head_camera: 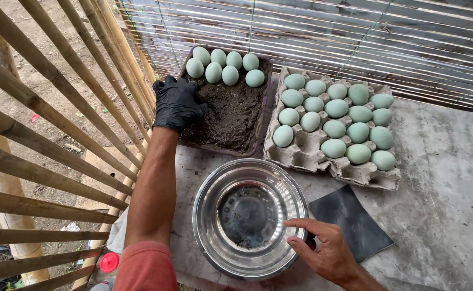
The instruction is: Cleaning duck eggs with sandpaper and burying them in a mud mixture for curing.
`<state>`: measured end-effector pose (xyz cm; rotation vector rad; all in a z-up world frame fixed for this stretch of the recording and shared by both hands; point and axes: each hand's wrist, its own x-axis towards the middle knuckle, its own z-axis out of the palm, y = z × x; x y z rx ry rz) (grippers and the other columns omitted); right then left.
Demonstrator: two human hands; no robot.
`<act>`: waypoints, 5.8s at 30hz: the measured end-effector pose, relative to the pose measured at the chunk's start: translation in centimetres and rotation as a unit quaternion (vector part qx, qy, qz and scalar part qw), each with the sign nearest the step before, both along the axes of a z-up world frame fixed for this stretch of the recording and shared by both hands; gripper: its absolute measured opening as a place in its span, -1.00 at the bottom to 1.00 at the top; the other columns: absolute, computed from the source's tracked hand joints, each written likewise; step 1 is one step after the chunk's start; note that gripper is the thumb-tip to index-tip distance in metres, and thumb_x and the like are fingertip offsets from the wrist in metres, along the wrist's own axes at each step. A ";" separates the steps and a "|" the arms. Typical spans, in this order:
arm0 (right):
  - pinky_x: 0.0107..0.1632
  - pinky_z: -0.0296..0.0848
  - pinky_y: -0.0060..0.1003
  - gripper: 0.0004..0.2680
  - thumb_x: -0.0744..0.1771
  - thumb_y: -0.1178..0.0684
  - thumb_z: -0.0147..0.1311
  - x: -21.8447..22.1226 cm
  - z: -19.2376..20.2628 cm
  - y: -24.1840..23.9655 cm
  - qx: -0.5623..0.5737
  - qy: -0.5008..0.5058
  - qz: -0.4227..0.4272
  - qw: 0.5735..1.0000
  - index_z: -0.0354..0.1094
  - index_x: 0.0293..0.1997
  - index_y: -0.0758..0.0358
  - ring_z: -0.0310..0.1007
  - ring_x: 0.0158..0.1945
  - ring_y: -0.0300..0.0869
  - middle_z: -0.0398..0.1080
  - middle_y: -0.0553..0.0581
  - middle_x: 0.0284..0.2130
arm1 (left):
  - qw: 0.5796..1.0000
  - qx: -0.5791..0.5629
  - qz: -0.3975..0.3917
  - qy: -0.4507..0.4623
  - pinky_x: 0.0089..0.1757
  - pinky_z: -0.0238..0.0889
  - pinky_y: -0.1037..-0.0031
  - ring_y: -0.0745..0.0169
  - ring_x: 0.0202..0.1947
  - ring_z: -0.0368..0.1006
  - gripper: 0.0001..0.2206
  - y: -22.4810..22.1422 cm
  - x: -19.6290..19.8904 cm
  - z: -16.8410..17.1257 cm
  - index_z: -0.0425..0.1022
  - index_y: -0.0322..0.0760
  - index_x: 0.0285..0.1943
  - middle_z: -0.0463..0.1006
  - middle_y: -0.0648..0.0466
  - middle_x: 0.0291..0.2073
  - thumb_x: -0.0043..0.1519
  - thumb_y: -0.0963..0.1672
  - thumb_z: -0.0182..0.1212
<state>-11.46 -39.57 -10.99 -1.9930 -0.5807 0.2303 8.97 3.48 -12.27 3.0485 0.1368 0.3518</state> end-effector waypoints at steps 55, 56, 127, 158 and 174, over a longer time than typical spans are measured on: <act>-0.70 0.12 -0.50 -0.80 0.28 -0.06 0.23 0.0 0.4 0.2 -0.011 0.003 -0.002 1.000 0.63 -0.08 0.09 0.01 -0.77 -0.42 0.71 -0.01 -0.12 | 0.979 -0.174 -0.090 -0.060 0.01 0.13 -0.11 -0.43 0.05 0.37 -0.56 -5.0 -3.2 4.1 0.56 -0.05 0.01 0.61 -0.29 -0.20 0.42 0.13 -0.25; -0.66 0.13 -0.49 -0.81 0.28 -0.03 0.24 -0.1 0.4 0.1 -0.010 0.026 -0.015 1.000 0.65 -0.08 0.08 0.02 -0.73 -0.42 0.71 -0.06 -0.20 | 0.971 -0.218 -0.085 -0.055 -0.06 0.20 0.00 -0.25 -0.06 0.47 -0.53 -5.6 -4.0 5.7 0.60 0.01 -0.03 0.66 -0.09 -0.23 0.40 0.14 -0.28; -0.57 0.30 -0.43 -0.79 0.27 0.01 0.29 -0.6 -0.2 -1.0 0.006 0.034 0.027 0.999 0.64 -0.04 0.12 0.19 -0.64 -0.36 0.65 -0.08 -0.45 | 0.987 -0.131 0.011 0.089 0.13 0.09 0.02 -0.31 -0.09 0.50 -0.37 1.0 3.9 5.5 0.63 -0.24 -0.07 0.64 -0.22 -0.20 0.30 0.28 -0.05; -0.53 0.27 -0.44 -0.79 0.29 0.02 0.27 -1.0 0.3 -1.1 0.017 0.017 0.033 0.999 0.63 -0.02 0.15 0.16 -0.61 -0.36 0.47 -0.09 -0.55 | 0.988 -0.130 -0.056 -0.057 -0.02 -0.03 -0.21 -0.43 0.01 0.37 -0.57 -2.3 -1.5 0.8 0.52 0.00 -0.06 0.62 -0.05 -0.19 0.43 0.14 -0.28; -0.57 0.28 -0.48 -0.80 0.29 0.01 0.26 -1.1 0.2 -1.1 0.025 0.005 0.036 0.999 0.62 -0.04 0.15 0.15 -0.64 -0.39 0.57 -0.06 -0.47 | 0.986 -0.030 -0.026 0.159 -0.11 0.27 0.04 -0.13 -0.24 0.49 -0.55 -7.3 -2.3 7.1 0.67 -0.01 -0.36 0.62 -0.02 -0.44 0.22 0.23 0.09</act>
